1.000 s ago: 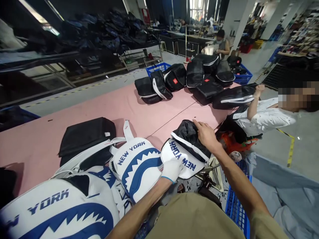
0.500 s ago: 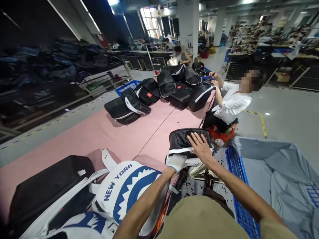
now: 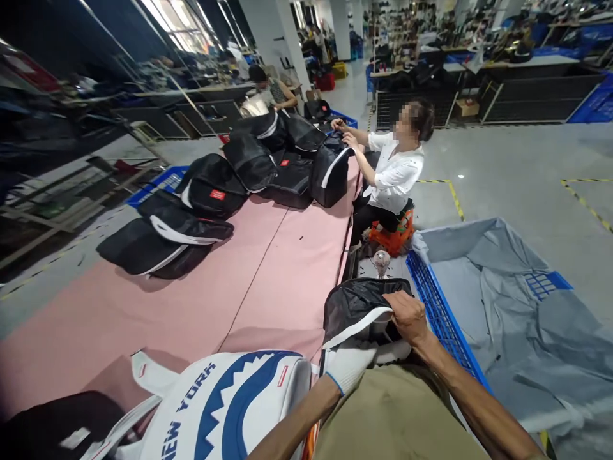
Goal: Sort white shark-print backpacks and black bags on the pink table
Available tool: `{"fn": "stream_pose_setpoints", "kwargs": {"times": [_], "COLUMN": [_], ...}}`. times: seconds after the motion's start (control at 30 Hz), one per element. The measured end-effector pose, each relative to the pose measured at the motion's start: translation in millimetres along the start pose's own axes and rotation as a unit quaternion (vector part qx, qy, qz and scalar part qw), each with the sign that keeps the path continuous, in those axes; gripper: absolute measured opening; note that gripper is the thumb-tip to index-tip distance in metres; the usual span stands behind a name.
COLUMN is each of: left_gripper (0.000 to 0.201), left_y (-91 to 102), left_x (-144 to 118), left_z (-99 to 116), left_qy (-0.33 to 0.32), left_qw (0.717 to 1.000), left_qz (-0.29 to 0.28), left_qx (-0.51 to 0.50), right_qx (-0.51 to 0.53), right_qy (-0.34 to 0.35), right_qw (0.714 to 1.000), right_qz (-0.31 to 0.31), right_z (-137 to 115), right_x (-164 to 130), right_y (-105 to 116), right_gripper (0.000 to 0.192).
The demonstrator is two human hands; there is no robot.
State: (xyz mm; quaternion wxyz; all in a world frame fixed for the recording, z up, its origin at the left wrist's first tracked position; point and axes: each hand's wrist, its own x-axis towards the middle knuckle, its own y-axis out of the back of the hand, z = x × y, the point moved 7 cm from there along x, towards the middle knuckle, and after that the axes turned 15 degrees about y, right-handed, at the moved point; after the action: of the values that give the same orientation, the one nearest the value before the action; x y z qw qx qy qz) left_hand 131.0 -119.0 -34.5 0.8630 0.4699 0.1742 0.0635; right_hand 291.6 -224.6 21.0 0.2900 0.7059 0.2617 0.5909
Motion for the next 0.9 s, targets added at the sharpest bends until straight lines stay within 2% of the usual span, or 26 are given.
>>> {"fn": "stream_pose_setpoints", "kwargs": {"times": [0.03, 0.07, 0.1, 0.17, 0.23, 0.3, 0.43, 0.5, 0.57, 0.63, 0.7, 0.8, 0.9], "left_gripper": [0.028, 0.031, 0.034, 0.036, 0.043, 0.057, 0.065, 0.057, 0.048, 0.041, 0.031, 0.032, 0.047], "left_y": [2.1, 8.9, 20.5, 51.2, 76.3, 85.2, 79.1, 80.2, 86.9, 96.0, 103.0, 102.4, 85.9], "left_x": [5.4, 11.0, 17.2, 32.7, 58.8, 97.3, 174.4, 201.5, 224.0, 247.4, 273.7, 311.0, 330.9], "left_z": [10.6, 21.6, 31.6, 43.8, 41.0, 30.6, 5.9, -7.5, -19.0, -27.3, -35.6, -54.1, -70.6], "left_qy": [-0.040, -0.087, -0.134, -0.192, -0.169, -0.123, -0.090, -0.057, -0.001, 0.060, 0.115, 0.181, 0.228], "left_qw": [0.999, 0.996, 0.990, 0.962, 0.930, 0.919, 0.931, 0.938, 0.947, 0.955, 0.950, 0.906, 0.829], "left_qz": [-0.010, 0.003, 0.047, 0.192, 0.326, 0.374, 0.340, 0.313, 0.268, 0.197, 0.121, 0.048, 0.003], "left_qx": [0.006, 0.015, 0.020, 0.021, 0.011, -0.009, -0.095, -0.139, -0.178, -0.215, -0.264, -0.380, -0.511], "right_qx": [-0.007, -0.015, -0.022, -0.028, -0.030, -0.031, -0.025, 0.007, 0.083, 0.201, 0.314, 0.395, 0.417], "right_qy": [-0.013, -0.022, -0.029, -0.041, -0.049, -0.051, -0.043, -0.048, -0.076, -0.125, -0.196, -0.318, -0.403], "right_qw": [1.000, 1.000, 0.999, 0.998, 0.998, 0.997, 0.999, 0.998, 0.989, 0.959, 0.905, 0.831, 0.788], "right_qz": [0.006, 0.016, 0.025, 0.036, 0.040, 0.040, 0.005, -0.042, -0.097, -0.157, -0.211, -0.227, -0.206], "right_z": [7.2, 14.9, 23.2, 41.6, 61.4, 81.7, 124.3, 149.0, 178.4, 210.0, 241.0, 278.2, 289.9], "right_x": [-4.8, -8.0, -9.6, -8.5, -3.0, 5.2, 24.8, 36.3, 49.7, 64.7, 77.9, 89.5, 87.5], "right_y": [4.5, 9.2, 13.5, 19.7, 22.5, 21.5, 5.1, -9.2, -25.4, -46.8, -77.4, -137.3, -200.8], "right_gripper": [0.030, 0.030, 0.031, 0.031, 0.030, 0.030, 0.026, 0.027, 0.035, 0.044, 0.052, 0.066, 0.073]}}
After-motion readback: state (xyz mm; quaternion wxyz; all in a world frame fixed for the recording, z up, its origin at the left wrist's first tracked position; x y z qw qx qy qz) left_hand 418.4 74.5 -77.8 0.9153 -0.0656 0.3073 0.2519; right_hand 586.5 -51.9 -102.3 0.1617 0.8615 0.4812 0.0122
